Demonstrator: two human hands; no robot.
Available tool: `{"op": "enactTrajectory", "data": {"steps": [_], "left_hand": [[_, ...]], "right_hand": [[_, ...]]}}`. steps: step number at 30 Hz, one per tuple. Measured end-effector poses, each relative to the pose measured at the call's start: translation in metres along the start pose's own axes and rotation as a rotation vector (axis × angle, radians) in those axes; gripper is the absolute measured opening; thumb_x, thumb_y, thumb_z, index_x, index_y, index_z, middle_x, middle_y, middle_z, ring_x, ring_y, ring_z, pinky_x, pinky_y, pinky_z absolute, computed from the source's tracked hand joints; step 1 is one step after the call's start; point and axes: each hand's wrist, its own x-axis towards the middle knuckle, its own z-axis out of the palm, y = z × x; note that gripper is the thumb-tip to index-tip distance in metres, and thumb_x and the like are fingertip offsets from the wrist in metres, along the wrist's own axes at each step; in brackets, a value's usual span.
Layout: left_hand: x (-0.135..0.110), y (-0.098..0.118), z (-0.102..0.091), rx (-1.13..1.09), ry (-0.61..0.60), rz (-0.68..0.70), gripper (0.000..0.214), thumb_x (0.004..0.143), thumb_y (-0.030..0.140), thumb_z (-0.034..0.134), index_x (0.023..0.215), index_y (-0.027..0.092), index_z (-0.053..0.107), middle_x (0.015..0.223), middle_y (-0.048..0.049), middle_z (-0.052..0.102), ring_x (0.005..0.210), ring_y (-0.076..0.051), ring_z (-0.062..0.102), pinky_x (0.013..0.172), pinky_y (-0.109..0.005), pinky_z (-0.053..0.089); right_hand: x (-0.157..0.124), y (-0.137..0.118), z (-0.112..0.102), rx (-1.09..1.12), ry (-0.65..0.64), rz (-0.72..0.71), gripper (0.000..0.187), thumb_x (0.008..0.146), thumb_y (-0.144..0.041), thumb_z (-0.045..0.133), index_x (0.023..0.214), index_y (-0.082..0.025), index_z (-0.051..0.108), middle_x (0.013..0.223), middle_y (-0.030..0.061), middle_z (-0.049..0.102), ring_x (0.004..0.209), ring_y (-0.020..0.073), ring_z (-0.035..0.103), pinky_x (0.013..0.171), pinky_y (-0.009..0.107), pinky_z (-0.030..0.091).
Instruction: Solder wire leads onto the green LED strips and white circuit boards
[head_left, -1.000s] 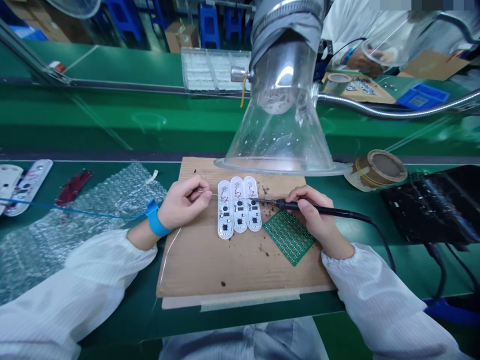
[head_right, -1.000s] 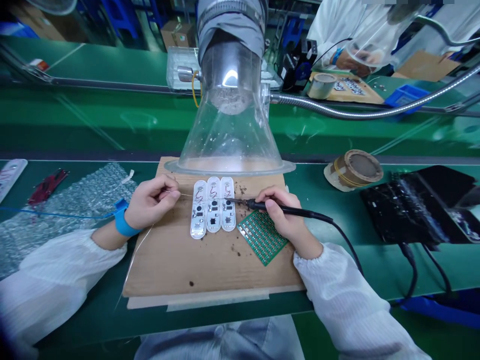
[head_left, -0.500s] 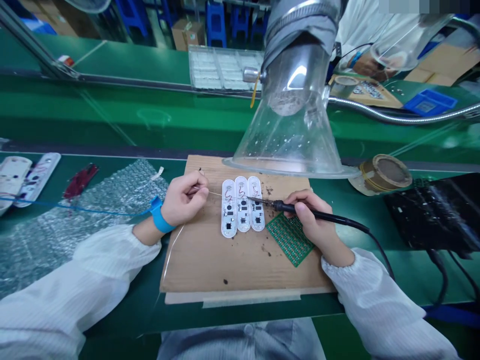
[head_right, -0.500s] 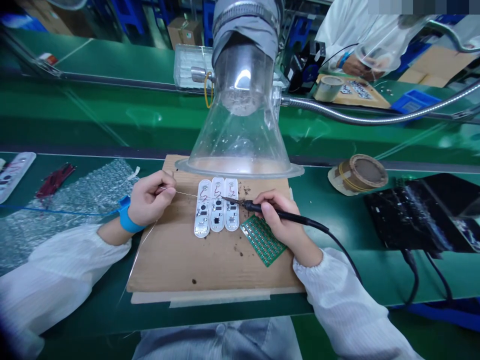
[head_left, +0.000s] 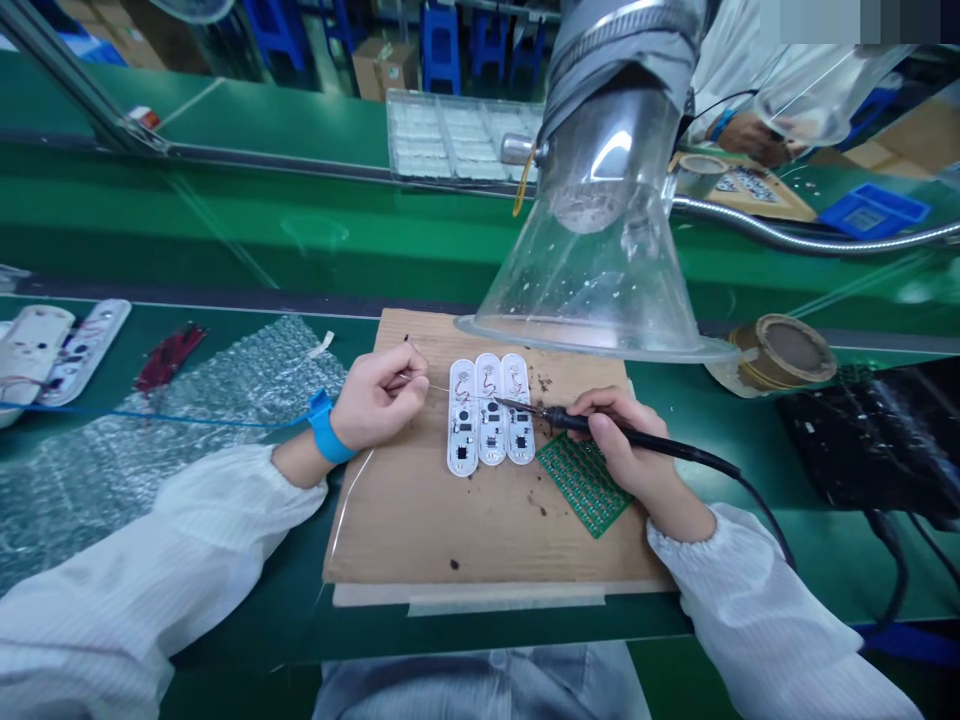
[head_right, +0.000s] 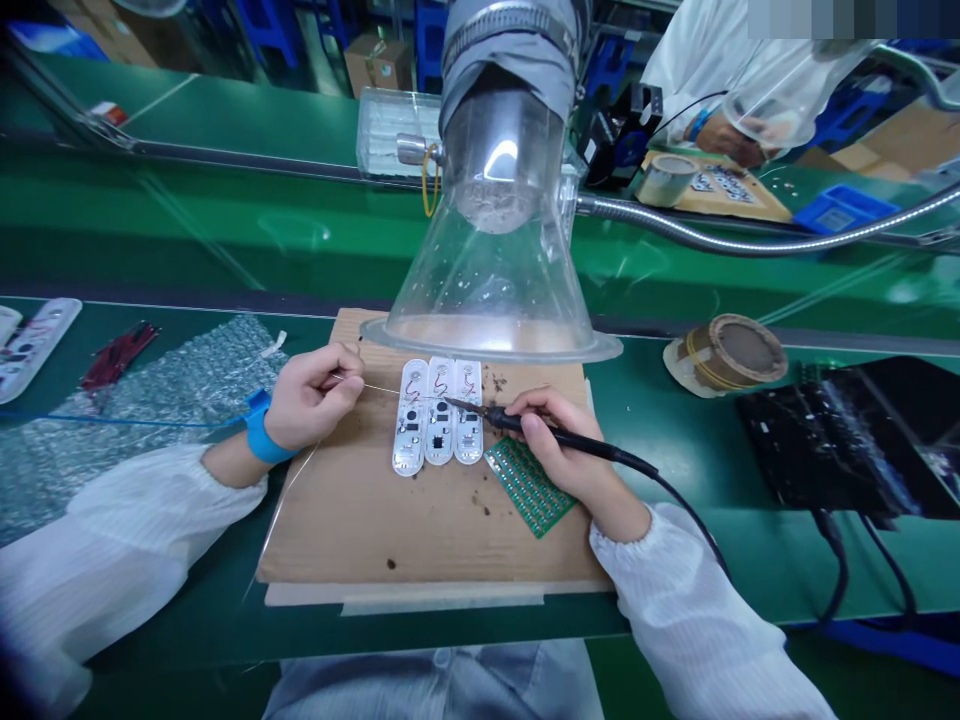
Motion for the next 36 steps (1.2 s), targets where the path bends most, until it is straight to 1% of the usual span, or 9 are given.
{"op": "enactTrajectory", "data": {"steps": [5,10,17,21,23,26,28,31,36], "left_hand": [[-0.001,0.0,-0.001,-0.005,0.038,-0.021,0.016,0.084,0.02,0.055,0.07,0.022,0.048,0.059,0.0049,0.041,0.051,-0.01,0.036,0.05,-0.025,0.03],[-0.001,0.001,-0.002,-0.011,0.027,0.009,0.019,0.086,0.018,0.055,0.069,0.022,0.047,0.06,0.0047,0.042,0.051,-0.01,0.038,0.05,-0.025,0.031],[-0.002,-0.005,0.001,-0.002,0.037,0.082,0.018,0.087,0.014,0.054,0.071,0.021,0.048,0.061,0.0061,0.041,0.052,-0.009,0.036,0.049,-0.023,0.03],[-0.003,-0.007,0.002,0.005,0.014,0.083,0.018,0.087,0.012,0.054,0.072,0.02,0.048,0.061,0.0071,0.042,0.051,-0.008,0.035,0.049,-0.023,0.029],[-0.003,-0.007,0.002,-0.015,0.008,0.077,0.019,0.088,0.013,0.054,0.072,0.021,0.048,0.061,0.0068,0.041,0.051,-0.008,0.035,0.05,-0.023,0.029],[-0.003,-0.008,0.001,-0.061,0.028,0.067,0.02,0.088,0.014,0.053,0.071,0.021,0.046,0.062,0.0059,0.041,0.054,-0.01,0.036,0.052,-0.026,0.03],[-0.004,-0.011,0.0,-0.095,0.055,0.058,0.019,0.087,0.012,0.051,0.071,0.021,0.046,0.063,0.0052,0.042,0.055,-0.011,0.037,0.053,-0.027,0.03],[-0.004,-0.022,-0.003,-0.149,0.074,0.056,0.02,0.087,0.013,0.048,0.07,0.021,0.043,0.064,0.004,0.042,0.057,-0.012,0.036,0.055,-0.03,0.029],[-0.001,-0.035,-0.009,-0.186,0.043,0.045,0.021,0.086,0.013,0.045,0.068,0.022,0.038,0.062,0.0029,0.04,0.057,-0.014,0.035,0.056,-0.032,0.026]], "right_hand": [[0.003,-0.009,0.004,0.059,0.073,0.007,0.035,0.105,-0.058,0.066,0.097,-0.024,0.074,0.077,0.0023,0.072,0.061,0.0175,0.07,0.055,0.028,0.059],[0.004,-0.01,0.01,0.061,0.022,-0.003,0.031,0.105,-0.055,0.067,0.099,-0.025,0.074,0.078,0.0023,0.075,0.06,0.0165,0.071,0.054,0.026,0.06],[0.001,-0.005,0.012,0.044,-0.034,0.015,0.025,0.107,-0.05,0.065,0.104,-0.026,0.073,0.086,0.0024,0.077,0.07,0.0171,0.075,0.061,0.026,0.062],[0.001,-0.005,0.011,0.029,-0.04,0.012,0.025,0.107,-0.05,0.066,0.104,-0.027,0.074,0.086,0.0023,0.077,0.068,0.0176,0.074,0.059,0.027,0.061],[0.0,-0.006,0.011,0.04,-0.007,0.011,0.026,0.106,-0.052,0.066,0.103,-0.027,0.074,0.085,0.0024,0.076,0.066,0.0177,0.073,0.058,0.028,0.061],[-0.003,-0.009,0.011,0.101,0.097,-0.006,0.026,0.108,-0.05,0.064,0.102,-0.026,0.074,0.079,0.0007,0.073,0.063,0.0157,0.069,0.058,0.027,0.057],[-0.005,-0.011,0.013,0.125,0.137,-0.021,0.026,0.109,-0.047,0.063,0.101,-0.025,0.073,0.077,-0.0003,0.071,0.062,0.0142,0.068,0.058,0.025,0.056],[-0.007,-0.014,0.019,0.11,0.117,-0.041,0.025,0.109,-0.047,0.064,0.101,-0.025,0.073,0.075,-0.0005,0.071,0.063,0.014,0.069,0.06,0.025,0.057],[-0.008,-0.014,0.026,0.092,0.114,-0.014,0.022,0.109,-0.046,0.064,0.103,-0.027,0.073,0.078,-0.0005,0.073,0.064,0.0139,0.071,0.059,0.023,0.059]]}}
